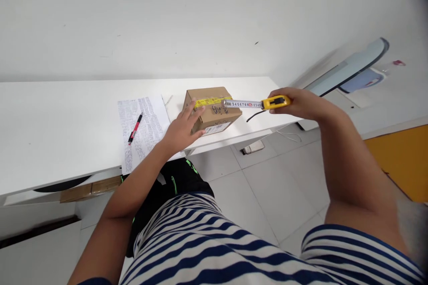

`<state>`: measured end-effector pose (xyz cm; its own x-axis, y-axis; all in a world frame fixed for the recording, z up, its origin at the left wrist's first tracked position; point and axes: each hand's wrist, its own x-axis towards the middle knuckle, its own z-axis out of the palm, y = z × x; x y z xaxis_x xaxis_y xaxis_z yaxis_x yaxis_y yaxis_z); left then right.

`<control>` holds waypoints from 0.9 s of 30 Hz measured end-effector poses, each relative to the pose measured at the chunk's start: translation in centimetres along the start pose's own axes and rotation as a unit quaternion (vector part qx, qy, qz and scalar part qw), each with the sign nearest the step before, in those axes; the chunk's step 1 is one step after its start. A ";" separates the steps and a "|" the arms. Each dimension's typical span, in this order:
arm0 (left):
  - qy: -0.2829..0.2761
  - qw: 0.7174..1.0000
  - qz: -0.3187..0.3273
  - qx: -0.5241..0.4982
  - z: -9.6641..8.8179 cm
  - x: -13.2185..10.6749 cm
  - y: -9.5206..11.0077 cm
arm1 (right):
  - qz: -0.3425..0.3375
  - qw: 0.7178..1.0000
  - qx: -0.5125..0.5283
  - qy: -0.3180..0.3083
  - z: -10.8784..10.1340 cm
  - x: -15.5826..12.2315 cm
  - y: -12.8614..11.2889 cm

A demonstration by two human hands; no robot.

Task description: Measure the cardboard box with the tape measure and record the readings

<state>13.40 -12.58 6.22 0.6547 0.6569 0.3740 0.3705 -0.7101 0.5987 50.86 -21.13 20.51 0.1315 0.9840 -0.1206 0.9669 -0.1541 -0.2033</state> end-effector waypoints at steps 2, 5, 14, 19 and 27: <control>0.001 0.999 -0.018 0.031 0.1 -0.2 -0.3 | 0.014 1.000 0.009 0.011 0.3 -1.3 0.0; 0.012 0.998 -0.027 0.054 0.1 -0.5 -0.6 | 0.037 0.999 0.021 0.033 0.9 -2.4 0.0; 0.104 0.994 0.003 -0.034 0.6 -1.2 0.0 | -0.100 0.992 0.033 0.072 2.2 -2.5 -2.3; 0.210 0.970 -0.038 -0.114 -0.5 -3.6 1.5 | -0.166 0.972 0.061 0.157 2.9 -3.2 -5.4; 0.311 0.931 -0.122 -0.147 -0.5 -5.2 0.4 | -0.087 0.965 0.155 0.192 5.3 -0.6 -7.7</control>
<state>9.78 -16.19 4.88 0.0332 0.8745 0.4838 0.2021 -0.4799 0.8537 42.13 -20.98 16.99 0.1028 0.9489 0.2984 0.8777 0.0547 -0.4761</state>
